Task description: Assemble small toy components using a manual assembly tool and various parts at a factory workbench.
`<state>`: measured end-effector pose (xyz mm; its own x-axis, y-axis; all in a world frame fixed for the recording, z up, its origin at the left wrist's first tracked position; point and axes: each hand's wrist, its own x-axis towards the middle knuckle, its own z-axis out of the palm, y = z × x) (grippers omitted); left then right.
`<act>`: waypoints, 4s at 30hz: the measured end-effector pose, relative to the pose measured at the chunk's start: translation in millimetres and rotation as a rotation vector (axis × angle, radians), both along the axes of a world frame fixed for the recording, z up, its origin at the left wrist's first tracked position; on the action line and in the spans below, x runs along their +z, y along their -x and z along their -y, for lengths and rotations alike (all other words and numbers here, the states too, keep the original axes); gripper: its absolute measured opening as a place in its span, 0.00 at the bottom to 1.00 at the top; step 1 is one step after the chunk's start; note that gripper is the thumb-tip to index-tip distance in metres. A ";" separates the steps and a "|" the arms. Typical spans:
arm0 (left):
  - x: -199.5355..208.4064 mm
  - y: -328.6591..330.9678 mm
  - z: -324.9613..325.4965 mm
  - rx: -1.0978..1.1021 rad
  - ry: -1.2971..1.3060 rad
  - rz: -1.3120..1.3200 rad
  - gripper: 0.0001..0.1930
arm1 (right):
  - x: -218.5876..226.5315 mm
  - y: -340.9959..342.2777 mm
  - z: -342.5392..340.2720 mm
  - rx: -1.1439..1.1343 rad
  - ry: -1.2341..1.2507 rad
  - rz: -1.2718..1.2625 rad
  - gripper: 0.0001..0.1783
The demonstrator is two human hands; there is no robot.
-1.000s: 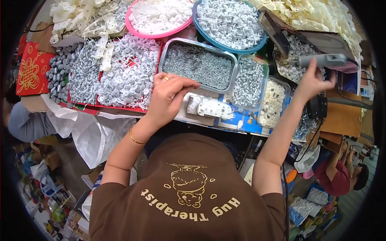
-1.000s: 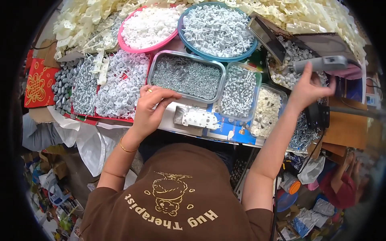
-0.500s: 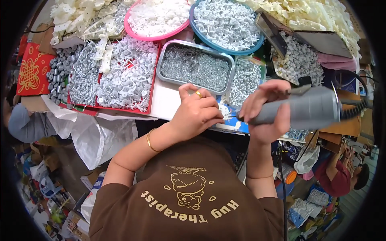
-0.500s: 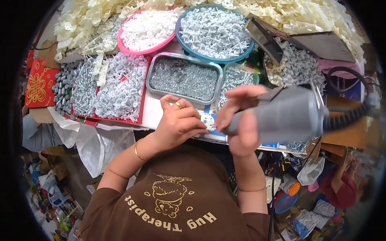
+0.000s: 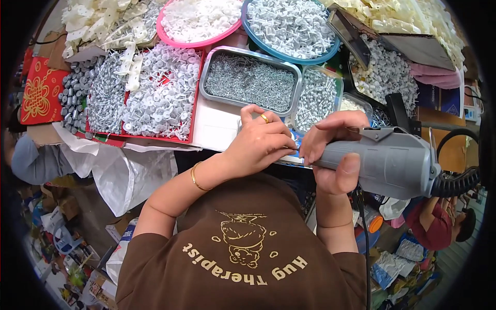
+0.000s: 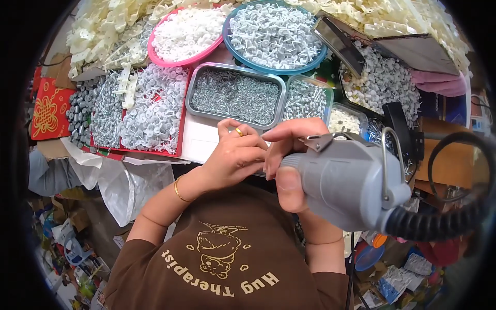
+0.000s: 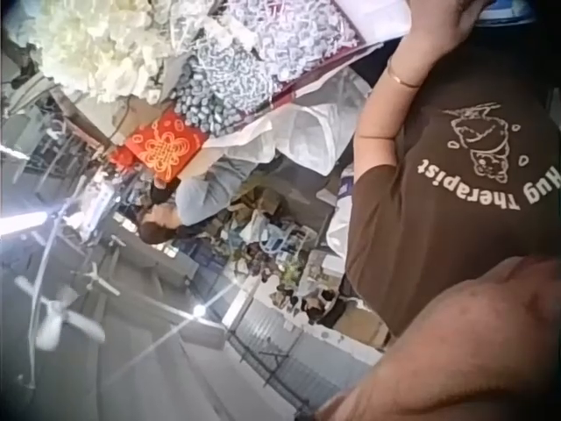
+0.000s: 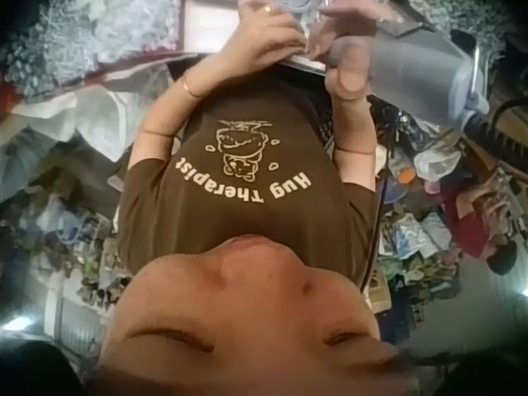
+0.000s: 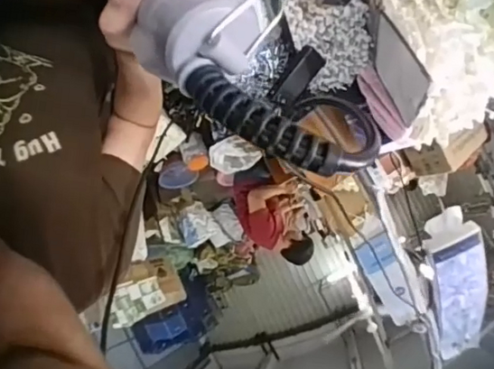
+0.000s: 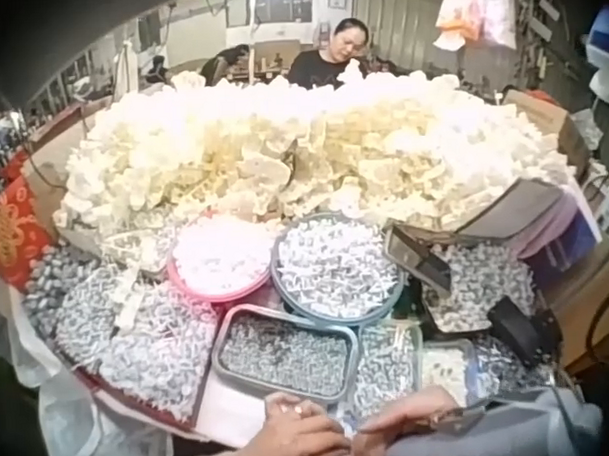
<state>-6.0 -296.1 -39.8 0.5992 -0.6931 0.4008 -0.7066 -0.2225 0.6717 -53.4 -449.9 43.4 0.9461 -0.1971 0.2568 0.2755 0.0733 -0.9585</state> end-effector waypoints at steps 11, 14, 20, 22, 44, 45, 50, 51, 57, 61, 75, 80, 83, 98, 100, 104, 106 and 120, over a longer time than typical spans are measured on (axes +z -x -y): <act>6.1 -5.9 0.2 -0.060 -0.044 -0.050 0.11 | -14.7 -2.7 7.6 0.009 0.063 -0.026 0.31; -7.4 -10.2 -0.6 -0.115 -0.051 -0.161 0.16 | -21.9 1.8 8.5 0.032 0.038 -0.015 0.29; -5.6 -10.8 0.8 -0.127 -0.085 -0.156 0.19 | -19.6 -2.4 8.1 0.021 -0.032 -0.006 0.30; -5.1 -8.2 0.1 -0.125 -0.086 -0.179 0.20 | -21.5 -6.3 12.5 -0.011 -0.021 0.031 0.29; -8.2 -1.6 -50.4 0.251 -0.161 -0.251 0.21 | -44.5 -40.7 -2.4 0.169 0.180 0.073 0.29; -9.6 1.2 -51.0 0.254 -0.147 -0.257 0.22 | -42.2 -39.0 -7.7 0.172 0.179 0.070 0.29; -13.3 9.4 -52.9 0.271 -0.165 -0.333 0.21 | -12.6 -29.0 -29.4 0.114 -0.014 0.063 0.31; -15.6 12.7 -51.5 0.300 -0.119 -0.265 0.21 | -10.0 -29.9 -34.9 0.173 -0.076 0.064 0.33; -19.3 14.9 -50.1 0.271 -0.114 -0.155 0.21 | -37.8 -50.1 -38.7 0.406 0.183 0.031 0.34; -21.7 18.6 -47.1 0.314 -0.041 -0.108 0.21 | -35.0 -41.3 -43.8 0.208 0.100 0.002 0.35; -27.4 22.2 -47.6 0.315 -0.057 -0.065 0.23 | -9.3 -11.8 -33.6 0.188 0.002 -0.028 0.36; -22.8 21.8 -42.8 0.298 -0.028 -0.075 0.21 | -38.2 -14.6 -12.4 0.207 0.012 -0.027 0.32; -24.8 16.5 -39.7 0.252 -0.016 -0.041 0.22 | -45.0 -17.7 -8.7 0.217 0.199 0.058 0.31; 12.9 6.6 -72.8 0.328 0.150 -0.197 0.28 | -47.0 -129.1 232.8 -0.877 0.244 0.096 0.31; 22.4 -2.0 -119.0 0.435 0.031 -0.429 0.30 | -63.8 -130.2 264.2 -0.852 0.226 0.049 0.34; 54.1 -8.9 -250.4 0.536 -0.273 -0.523 0.27 | -55.9 -111.6 276.2 -0.523 0.014 -0.293 0.36; 69.8 -1.5 -319.3 0.652 -0.502 -0.635 0.24 | -38.5 -93.8 279.9 -0.510 0.271 -0.575 0.36; 9.6 -56.8 -239.7 1.006 -0.211 -0.030 0.14 | -121.7 46.3 237.1 -0.725 1.563 -0.907 0.13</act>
